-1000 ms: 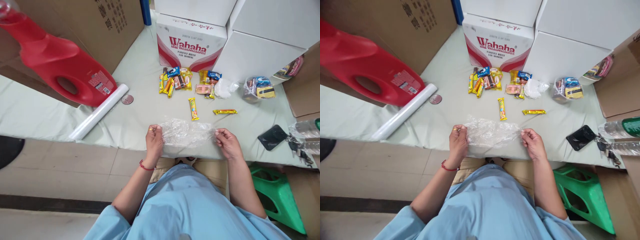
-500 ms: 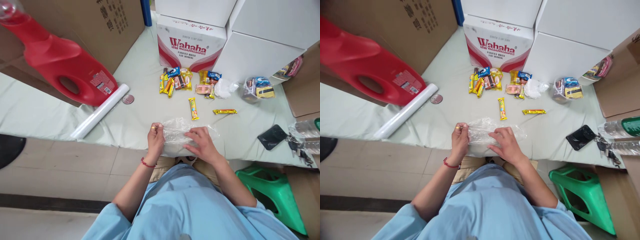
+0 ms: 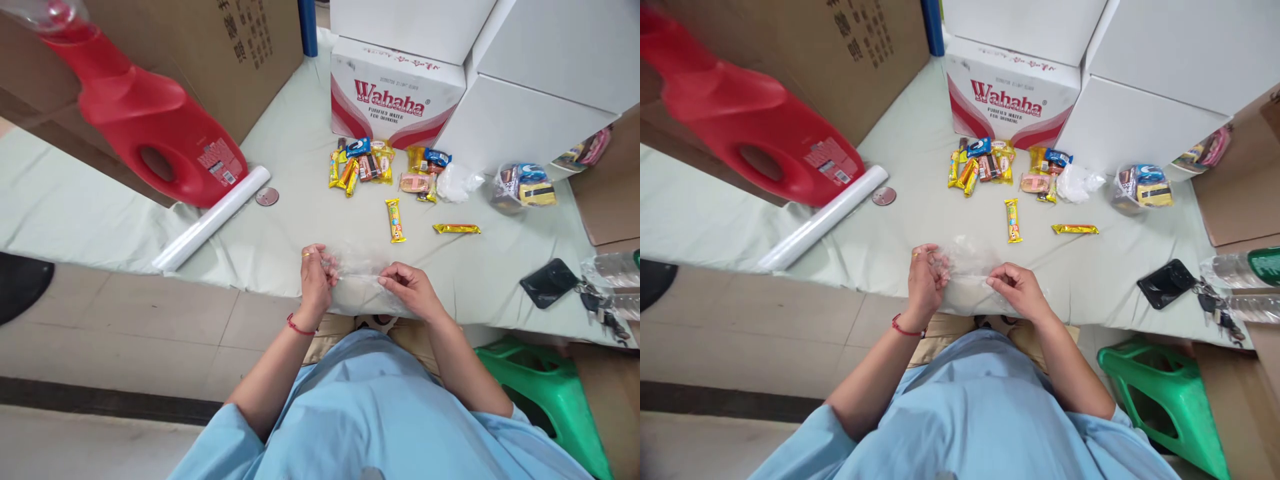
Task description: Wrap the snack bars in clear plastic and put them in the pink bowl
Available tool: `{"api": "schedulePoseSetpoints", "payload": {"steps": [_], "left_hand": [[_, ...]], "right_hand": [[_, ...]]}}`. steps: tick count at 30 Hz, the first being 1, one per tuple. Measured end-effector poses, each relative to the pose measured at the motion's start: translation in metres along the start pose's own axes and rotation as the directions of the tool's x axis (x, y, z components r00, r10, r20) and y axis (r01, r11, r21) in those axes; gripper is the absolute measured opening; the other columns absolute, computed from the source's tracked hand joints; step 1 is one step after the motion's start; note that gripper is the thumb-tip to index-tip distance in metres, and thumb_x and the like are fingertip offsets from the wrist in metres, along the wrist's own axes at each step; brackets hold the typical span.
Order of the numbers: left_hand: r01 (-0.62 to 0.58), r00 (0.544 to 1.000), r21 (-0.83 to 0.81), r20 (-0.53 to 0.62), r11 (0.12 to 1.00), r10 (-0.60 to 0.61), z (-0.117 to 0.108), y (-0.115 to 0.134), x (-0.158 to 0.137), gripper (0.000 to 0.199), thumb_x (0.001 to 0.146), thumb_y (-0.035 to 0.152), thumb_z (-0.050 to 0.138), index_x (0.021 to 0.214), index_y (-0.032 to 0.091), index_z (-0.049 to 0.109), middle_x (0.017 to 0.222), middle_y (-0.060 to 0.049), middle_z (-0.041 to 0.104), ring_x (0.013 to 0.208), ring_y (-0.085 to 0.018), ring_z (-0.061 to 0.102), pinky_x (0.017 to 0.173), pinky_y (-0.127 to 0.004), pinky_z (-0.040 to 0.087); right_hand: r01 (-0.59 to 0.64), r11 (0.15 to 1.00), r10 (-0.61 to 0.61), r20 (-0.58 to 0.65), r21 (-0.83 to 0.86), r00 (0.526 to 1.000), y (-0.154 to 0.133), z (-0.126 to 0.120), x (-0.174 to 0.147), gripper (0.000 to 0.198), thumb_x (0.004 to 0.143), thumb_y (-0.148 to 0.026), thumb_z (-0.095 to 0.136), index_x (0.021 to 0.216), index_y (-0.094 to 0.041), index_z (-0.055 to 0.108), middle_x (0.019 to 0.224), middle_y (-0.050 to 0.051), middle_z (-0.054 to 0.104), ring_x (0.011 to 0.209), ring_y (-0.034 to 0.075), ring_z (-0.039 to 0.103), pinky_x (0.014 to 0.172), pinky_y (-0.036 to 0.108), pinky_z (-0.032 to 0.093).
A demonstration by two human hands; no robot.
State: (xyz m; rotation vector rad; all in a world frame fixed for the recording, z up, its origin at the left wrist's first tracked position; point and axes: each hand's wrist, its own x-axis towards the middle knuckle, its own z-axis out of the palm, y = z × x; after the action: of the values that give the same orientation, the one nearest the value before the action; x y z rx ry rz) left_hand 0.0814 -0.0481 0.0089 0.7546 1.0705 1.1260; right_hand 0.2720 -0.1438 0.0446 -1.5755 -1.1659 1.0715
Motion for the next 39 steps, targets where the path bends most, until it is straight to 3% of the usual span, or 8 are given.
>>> {"api": "schedulePoseSetpoints", "payload": {"steps": [3, 6, 13, 22, 27, 30, 33, 39], "left_hand": [[-0.045, 0.999, 0.039, -0.023, 0.998, 0.046, -0.006, 0.001, -0.011, 0.046, 0.091, 0.066, 0.068, 0.104, 0.025, 0.052, 0.089, 0.001, 0.061, 0.061, -0.009, 0.057, 0.043, -0.018, 0.034], [-0.080, 0.991, 0.187, 0.120, 0.979, 0.058, -0.007, -0.001, -0.027, 0.039, 0.090, 0.058, 0.074, 0.092, 0.022, 0.058, 0.078, 0.002, 0.059, 0.062, -0.010, 0.053, 0.051, -0.020, 0.040], [0.041, 0.956, 0.294, 0.265, 0.955, -0.122, 0.015, -0.005, -0.034, 0.037, 0.093, 0.057, 0.068, 0.088, 0.020, 0.068, 0.076, -0.001, 0.062, 0.065, -0.014, 0.054, 0.054, -0.025, 0.042], [0.179, 0.969, -0.001, 0.175, 0.984, -0.176, 0.019, -0.003, -0.024, 0.036, 0.082, 0.048, 0.080, 0.081, 0.022, 0.056, 0.079, 0.002, 0.064, 0.074, -0.012, 0.061, 0.067, -0.023, 0.050], [0.237, 0.970, -0.166, 0.097, 0.957, -0.223, 0.015, 0.000, -0.013, 0.039, 0.087, 0.050, 0.075, 0.090, 0.025, 0.046, 0.083, 0.004, 0.063, 0.086, -0.017, 0.073, 0.074, -0.031, 0.060], [0.121, 0.992, -0.060, -0.015, 0.991, -0.122, 0.014, 0.003, 0.004, 0.033, 0.096, 0.051, 0.066, 0.095, 0.025, 0.045, 0.083, 0.004, 0.062, 0.073, -0.014, 0.072, 0.061, -0.023, 0.054], [-0.075, 0.997, 0.201, -0.012, 0.977, 0.079, 0.014, 0.009, 0.032, 0.026, 0.103, 0.048, 0.057, 0.096, 0.025, 0.046, 0.078, 0.005, 0.060, 0.052, -0.009, 0.058, 0.049, -0.021, 0.040], [-0.330, 0.932, 0.499, 0.037, 0.801, 0.361, 0.009, 0.022, 0.085, 0.018, 0.098, 0.032, 0.067, 0.094, 0.024, 0.052, 0.061, 0.007, 0.046, 0.057, -0.016, 0.050, 0.063, -0.027, 0.038]], "right_hand": [[-0.012, 1.000, 0.015, -0.151, 0.021, 0.988, 0.007, 0.006, 0.002, 0.031, 0.084, -0.054, 0.078, 0.084, -0.023, 0.076, 0.082, 0.002, 0.072, 0.075, 0.019, 0.063, 0.071, 0.030, 0.049], [-0.002, 1.000, -0.004, -0.233, -0.028, 0.972, 0.007, 0.013, 0.003, 0.028, 0.085, -0.051, 0.076, 0.083, -0.023, 0.075, 0.083, 0.003, 0.073, 0.077, 0.020, 0.064, 0.074, 0.031, 0.050], [-0.018, 0.997, 0.031, -0.167, 0.079, 0.985, -0.003, 0.034, -0.002, 0.029, 0.085, -0.053, 0.076, 0.083, -0.024, 0.073, 0.081, 0.002, 0.072, 0.073, 0.018, 0.062, 0.071, 0.030, 0.050], [-0.161, 0.889, 0.241, -0.141, 0.428, 0.960, 0.006, 0.036, 0.003, 0.043, 0.072, -0.061, 0.085, 0.083, -0.024, 0.066, 0.067, -0.003, 0.056, 0.058, 0.013, 0.046, 0.055, 0.027, 0.041], [-0.056, 0.842, 0.225, -0.254, 0.537, 0.941, 0.002, 0.029, 0.007, 0.044, 0.072, -0.058, 0.086, 0.085, -0.025, 0.060, 0.080, -0.003, 0.057, 0.067, 0.012, 0.052, 0.061, 0.025, 0.048], [-0.026, 0.876, 0.216, -0.342, 0.482, 0.915, 0.003, 0.021, 0.017, 0.047, 0.076, -0.063, 0.081, 0.089, -0.027, 0.055, 0.093, 0.001, 0.064, 0.078, 0.015, 0.060, 0.063, 0.026, 0.053], [-0.055, 0.933, 0.211, -0.416, 0.355, 0.885, 0.009, 0.009, 0.037, 0.047, 0.083, -0.067, 0.072, 0.093, -0.028, 0.047, 0.090, -0.001, 0.066, 0.062, 0.013, 0.056, 0.048, 0.024, 0.043], [-0.067, 0.998, 0.050, -0.460, -0.021, 0.887, 0.027, -0.021, 0.074, 0.033, 0.095, -0.058, 0.062, 0.090, -0.028, 0.050, 0.066, -0.005, 0.060, 0.047, 0.014, 0.049, 0.049, 0.030, 0.040]]}}
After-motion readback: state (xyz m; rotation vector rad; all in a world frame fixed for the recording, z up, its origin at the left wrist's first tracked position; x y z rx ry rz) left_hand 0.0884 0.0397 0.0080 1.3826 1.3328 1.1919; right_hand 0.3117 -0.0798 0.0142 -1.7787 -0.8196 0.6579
